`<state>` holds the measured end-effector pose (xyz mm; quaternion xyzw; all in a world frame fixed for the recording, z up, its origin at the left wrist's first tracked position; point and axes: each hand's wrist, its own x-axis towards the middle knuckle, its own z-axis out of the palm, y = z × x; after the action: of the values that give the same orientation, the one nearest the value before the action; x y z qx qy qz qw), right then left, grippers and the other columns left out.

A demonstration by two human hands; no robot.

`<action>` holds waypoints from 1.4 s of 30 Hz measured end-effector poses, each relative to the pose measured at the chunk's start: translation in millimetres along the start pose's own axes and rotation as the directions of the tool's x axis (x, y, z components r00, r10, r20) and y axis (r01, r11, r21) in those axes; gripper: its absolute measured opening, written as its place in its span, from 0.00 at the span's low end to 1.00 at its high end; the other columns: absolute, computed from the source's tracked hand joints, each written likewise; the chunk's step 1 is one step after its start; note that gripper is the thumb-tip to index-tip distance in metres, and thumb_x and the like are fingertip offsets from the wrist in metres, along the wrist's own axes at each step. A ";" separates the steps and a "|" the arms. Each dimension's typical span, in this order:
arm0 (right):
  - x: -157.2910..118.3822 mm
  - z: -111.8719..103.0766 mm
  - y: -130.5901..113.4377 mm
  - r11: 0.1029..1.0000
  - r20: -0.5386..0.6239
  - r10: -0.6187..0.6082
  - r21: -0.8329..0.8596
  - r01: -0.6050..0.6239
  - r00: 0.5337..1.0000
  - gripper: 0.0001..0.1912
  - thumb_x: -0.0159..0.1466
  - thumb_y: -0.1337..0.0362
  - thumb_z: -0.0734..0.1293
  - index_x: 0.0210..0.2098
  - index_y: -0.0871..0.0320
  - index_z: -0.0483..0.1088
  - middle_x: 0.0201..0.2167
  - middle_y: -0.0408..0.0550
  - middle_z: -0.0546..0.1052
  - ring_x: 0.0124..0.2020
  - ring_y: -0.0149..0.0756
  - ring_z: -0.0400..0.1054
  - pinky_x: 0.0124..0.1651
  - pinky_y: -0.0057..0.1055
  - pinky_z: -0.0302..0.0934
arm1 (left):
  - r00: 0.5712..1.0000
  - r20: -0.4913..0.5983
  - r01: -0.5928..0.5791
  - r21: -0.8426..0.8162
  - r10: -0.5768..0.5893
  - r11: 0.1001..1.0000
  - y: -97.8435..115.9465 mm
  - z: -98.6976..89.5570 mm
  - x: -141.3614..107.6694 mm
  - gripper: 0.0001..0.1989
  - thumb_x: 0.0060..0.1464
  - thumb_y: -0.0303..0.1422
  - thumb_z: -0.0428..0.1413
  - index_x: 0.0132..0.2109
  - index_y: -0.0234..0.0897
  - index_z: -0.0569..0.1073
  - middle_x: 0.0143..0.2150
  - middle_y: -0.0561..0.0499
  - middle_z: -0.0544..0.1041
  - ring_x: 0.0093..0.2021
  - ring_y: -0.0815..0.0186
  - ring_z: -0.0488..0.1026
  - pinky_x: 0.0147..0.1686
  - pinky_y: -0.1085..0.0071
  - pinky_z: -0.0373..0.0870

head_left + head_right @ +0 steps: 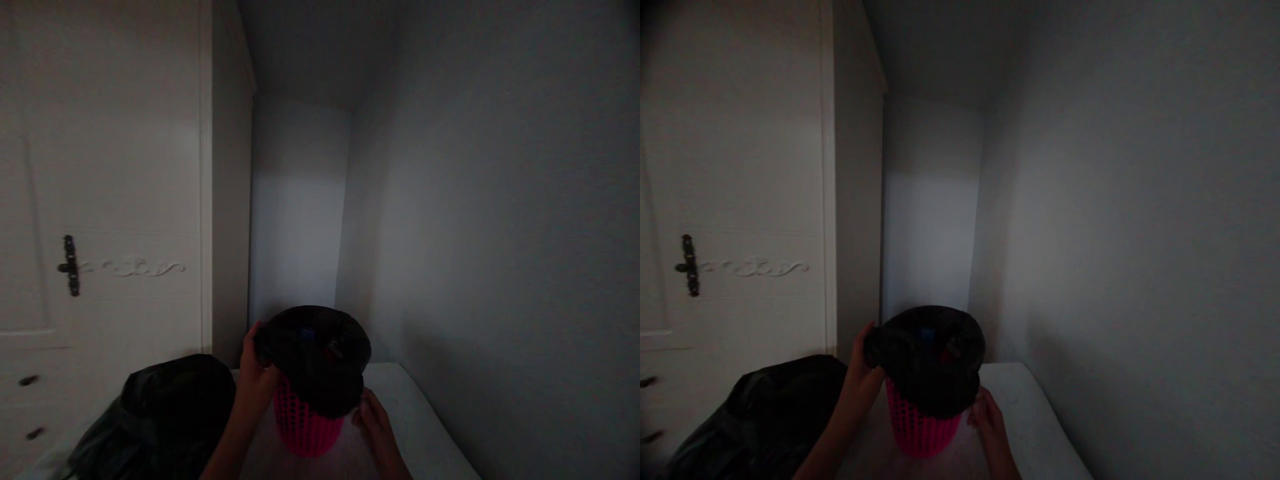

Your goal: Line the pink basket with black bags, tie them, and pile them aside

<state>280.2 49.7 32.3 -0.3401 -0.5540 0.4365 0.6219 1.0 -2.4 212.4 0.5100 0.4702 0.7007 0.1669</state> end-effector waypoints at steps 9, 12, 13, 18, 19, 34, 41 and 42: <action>-13.9 27.1 -44.4 0.809 -0.325 -0.473 -0.528 0.258 0.819 0.39 0.66 0.44 0.69 0.69 0.54 0.56 0.60 0.62 0.67 0.50 0.52 0.69 0.48 0.49 0.68 | 0.985 0.170 -0.139 0.643 0.037 0.753 34.9 4.9 9.2 0.43 0.55 0.33 0.53 0.75 0.26 0.51 0.68 0.29 0.70 0.66 0.38 0.69 0.63 0.39 0.65; -16.1 52.4 -102.3 0.592 -0.097 -0.677 -0.661 0.462 0.730 0.27 0.68 0.49 0.68 0.62 0.53 0.65 0.56 0.59 0.71 0.56 0.55 0.67 0.54 0.50 0.66 | 0.965 0.255 -0.170 0.774 -0.055 0.609 52.4 3.9 11.6 0.42 0.57 0.33 0.52 0.76 0.25 0.50 0.66 0.30 0.73 0.65 0.36 0.70 0.60 0.39 0.66; -15.2 64.1 -124.2 0.523 0.028 -0.687 -0.674 0.521 0.726 0.24 0.68 0.51 0.69 0.60 0.51 0.67 0.53 0.56 0.73 0.54 0.53 0.69 0.54 0.48 0.66 | 0.957 0.278 -0.183 0.800 -0.082 0.572 57.3 3.8 13.6 0.42 0.57 0.34 0.51 0.75 0.25 0.51 0.65 0.30 0.74 0.64 0.36 0.71 0.59 0.38 0.66; 3.0 128.9 -215.0 0.383 0.321 -0.399 -0.793 0.474 0.859 0.19 0.65 0.50 0.72 0.51 0.54 0.75 0.47 0.56 0.80 0.49 0.55 0.74 0.54 0.53 0.67 | 0.918 0.377 -0.254 0.799 -0.125 0.545 59.2 -1.4 25.3 0.40 0.57 0.30 0.51 0.74 0.24 0.53 0.63 0.30 0.76 0.62 0.39 0.74 0.59 0.42 0.68; 8.3 138.7 -225.7 0.371 0.337 -0.312 -0.818 0.441 0.888 0.20 0.64 0.50 0.73 0.50 0.55 0.76 0.47 0.57 0.81 0.50 0.58 0.75 0.55 0.55 0.66 | 0.918 0.384 -0.259 0.775 -0.103 0.577 54.3 -4.7 24.9 0.40 0.56 0.27 0.51 0.74 0.22 0.52 0.64 0.30 0.76 0.62 0.41 0.74 0.60 0.45 0.69; 49.9 140.7 -253.5 0.577 0.377 -0.025 -0.751 0.321 0.926 0.11 0.64 0.68 0.70 0.46 0.54 0.80 0.36 0.47 0.83 0.39 0.39 0.75 0.43 0.32 0.61 | 0.647 0.392 -0.719 0.599 0.654 0.352 18.8 -13.5 -49.1 0.16 0.68 0.37 0.52 0.59 0.41 0.74 0.52 0.45 0.85 0.50 0.54 0.83 0.47 0.60 0.80; 60.5 101.3 -267.0 0.583 0.541 0.029 -0.692 0.426 0.840 0.33 0.51 0.80 0.66 0.53 0.50 0.77 0.40 0.43 0.79 0.41 0.36 0.72 0.43 0.30 0.61 | 0.694 0.522 -0.715 0.577 0.496 0.395 15.2 -29.7 -34.7 0.23 0.60 0.19 0.51 0.54 0.47 0.78 0.51 0.50 0.85 0.49 0.56 0.83 0.47 0.60 0.81; 61.6 93.6 -266.4 0.542 0.550 -0.001 -0.701 0.463 0.835 0.35 0.50 0.81 0.64 0.54 0.51 0.76 0.43 0.45 0.79 0.45 0.38 0.73 0.47 0.32 0.62 | 0.708 0.527 -0.704 0.575 0.469 0.417 15.8 -32.6 -32.9 0.23 0.59 0.19 0.51 0.54 0.48 0.79 0.52 0.50 0.85 0.50 0.55 0.82 0.49 0.59 0.80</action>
<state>232.4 -2.5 312.5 -0.3847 -0.8697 0.1133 0.2877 -9.7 -49.7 205.9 0.7582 0.4712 0.3749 -0.2498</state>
